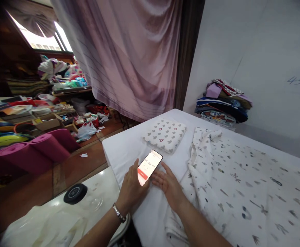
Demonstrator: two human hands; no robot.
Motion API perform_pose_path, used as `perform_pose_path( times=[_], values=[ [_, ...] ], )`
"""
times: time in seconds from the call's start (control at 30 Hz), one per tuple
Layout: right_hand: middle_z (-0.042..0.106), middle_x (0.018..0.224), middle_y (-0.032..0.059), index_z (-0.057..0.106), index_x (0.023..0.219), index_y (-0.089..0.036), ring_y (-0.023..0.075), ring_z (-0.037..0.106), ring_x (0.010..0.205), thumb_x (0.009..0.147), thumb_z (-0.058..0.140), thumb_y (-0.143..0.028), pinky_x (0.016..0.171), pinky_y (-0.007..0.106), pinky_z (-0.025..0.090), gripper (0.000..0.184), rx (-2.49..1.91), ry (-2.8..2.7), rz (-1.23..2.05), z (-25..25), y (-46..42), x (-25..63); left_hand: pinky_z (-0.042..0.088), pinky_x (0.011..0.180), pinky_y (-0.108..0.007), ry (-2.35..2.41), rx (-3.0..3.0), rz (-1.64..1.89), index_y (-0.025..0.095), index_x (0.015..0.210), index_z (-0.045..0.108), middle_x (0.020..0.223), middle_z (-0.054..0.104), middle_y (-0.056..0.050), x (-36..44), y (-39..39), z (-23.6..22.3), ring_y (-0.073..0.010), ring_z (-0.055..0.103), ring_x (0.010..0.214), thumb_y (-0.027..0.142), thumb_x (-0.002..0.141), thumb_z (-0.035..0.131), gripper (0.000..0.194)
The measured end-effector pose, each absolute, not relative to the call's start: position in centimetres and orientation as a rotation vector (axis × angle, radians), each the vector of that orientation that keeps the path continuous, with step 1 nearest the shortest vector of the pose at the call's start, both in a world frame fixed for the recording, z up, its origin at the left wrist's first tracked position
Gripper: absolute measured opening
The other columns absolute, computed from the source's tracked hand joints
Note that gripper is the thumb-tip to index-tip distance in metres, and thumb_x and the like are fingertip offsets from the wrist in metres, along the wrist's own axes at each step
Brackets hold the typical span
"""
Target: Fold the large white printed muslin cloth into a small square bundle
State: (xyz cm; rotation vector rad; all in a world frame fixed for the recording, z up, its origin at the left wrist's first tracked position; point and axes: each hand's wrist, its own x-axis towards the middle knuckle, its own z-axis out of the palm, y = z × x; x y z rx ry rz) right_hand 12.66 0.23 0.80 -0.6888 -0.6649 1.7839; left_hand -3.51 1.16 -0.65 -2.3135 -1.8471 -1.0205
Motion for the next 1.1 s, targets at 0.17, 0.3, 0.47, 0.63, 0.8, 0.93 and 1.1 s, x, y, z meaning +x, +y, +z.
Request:
perform_pose_path(
  times=[0.17, 0.3, 0.47, 0.63, 0.8, 0.93, 1.1],
  values=[
    [0.063, 0.109, 0.0099, 0.034, 0.133, -0.024, 0.0227, 0.059, 0.1, 0.078, 0.059, -0.037, 0.094, 0.043, 0.036, 0.061, -0.669, -0.597, 1.908, 1.2, 1.8, 10.7, 0.041, 0.085, -0.039, -1.852, -2.272, -0.888, 0.01, 0.136, 0.017, 0.11, 0.053, -0.013, -5.7, 2.2, -0.5, -0.0249, 0.05, 0.101, 0.02, 0.068, 0.056, 0.08],
    [0.064, 0.105, 0.011, 0.035, 0.132, -0.02, 0.0222, 0.06, 0.098, 0.078, 0.058, -0.037, 0.094, 0.041, 0.037, 0.06, -0.673, -0.502, 1.984, 1.3, 3.2, 9.2, 0.039, 0.084, -0.037, -1.851, -2.259, -0.817, 0.01, 0.135, 0.018, 0.108, 0.054, -0.013, -7.2, 3.3, -0.3, -0.0242, 0.052, 0.1, 0.019, 0.066, 0.057, 0.08],
    [0.063, 0.106, 0.0139, 0.04, 0.128, -0.015, 0.0226, 0.06, 0.099, 0.079, 0.057, -0.037, 0.094, 0.038, 0.039, 0.056, -0.676, -0.441, 2.016, 1.4, 4.5, 7.9, 0.037, 0.085, -0.037, -1.899, -2.264, -0.738, 0.011, 0.135, 0.017, 0.101, 0.057, -0.01, -8.3, 4.7, 0.2, -0.0229, 0.055, 0.095, 0.02, 0.066, 0.056, 0.08],
    [0.06, 0.112, 0.0148, 0.048, 0.12, -0.013, 0.022, 0.056, 0.105, 0.08, 0.055, -0.035, 0.094, 0.036, 0.041, 0.047, -0.689, -0.405, 2.013, 1.6, 5.2, 6.7, 0.036, 0.086, -0.037, -1.937, -2.317, -0.686, 0.012, 0.137, 0.013, 0.1, 0.058, -0.01, -9.3, 6.0, 0.2, -0.0226, 0.054, 0.095, 0.021, 0.067, 0.057, 0.083],
    [0.058, 0.113, 0.0145, 0.044, 0.124, -0.016, 0.0237, 0.054, 0.108, 0.078, 0.057, -0.037, 0.092, 0.04, 0.042, 0.051, -0.774, -0.383, 1.979, 1.3, 5.0, 6.6, 0.039, 0.081, -0.037, -1.867, -2.355, -0.683, 0.011, 0.137, 0.008, 0.101, 0.056, -0.012, -10.2, 7.1, -0.1, -0.0241, 0.054, 0.093, 0.024, 0.07, 0.056, 0.084],
    [0.057, 0.114, 0.0146, 0.037, 0.129, -0.021, 0.0235, 0.056, 0.106, 0.078, 0.059, -0.035, 0.092, 0.042, 0.042, 0.058, -0.758, -0.402, 1.989, 1.1, 3.9, 7.6, 0.038, 0.085, -0.037, -1.848, -2.391, -0.631, 0.012, 0.138, 0.008, 0.104, 0.056, -0.011, -11.1, 8.0, 0.2, -0.0241, 0.054, 0.095, 0.024, 0.069, 0.057, 0.085],
    [0.059, 0.115, 0.0133, 0.039, 0.128, -0.022, 0.0238, 0.055, 0.107, 0.078, 0.059, -0.034, 0.094, 0.043, 0.038, 0.055, -0.735, -0.483, 2.016, 1.4, 1.5, 10.0, 0.034, 0.091, -0.036, -1.957, -2.421, -0.551, 0.01, 0.138, 0.009, 0.112, 0.055, -0.013, -13.6, 10.6, 1.1, -0.0243, 0.053, 0.103, 0.028, 0.068, 0.059, 0.088]
  ],
)
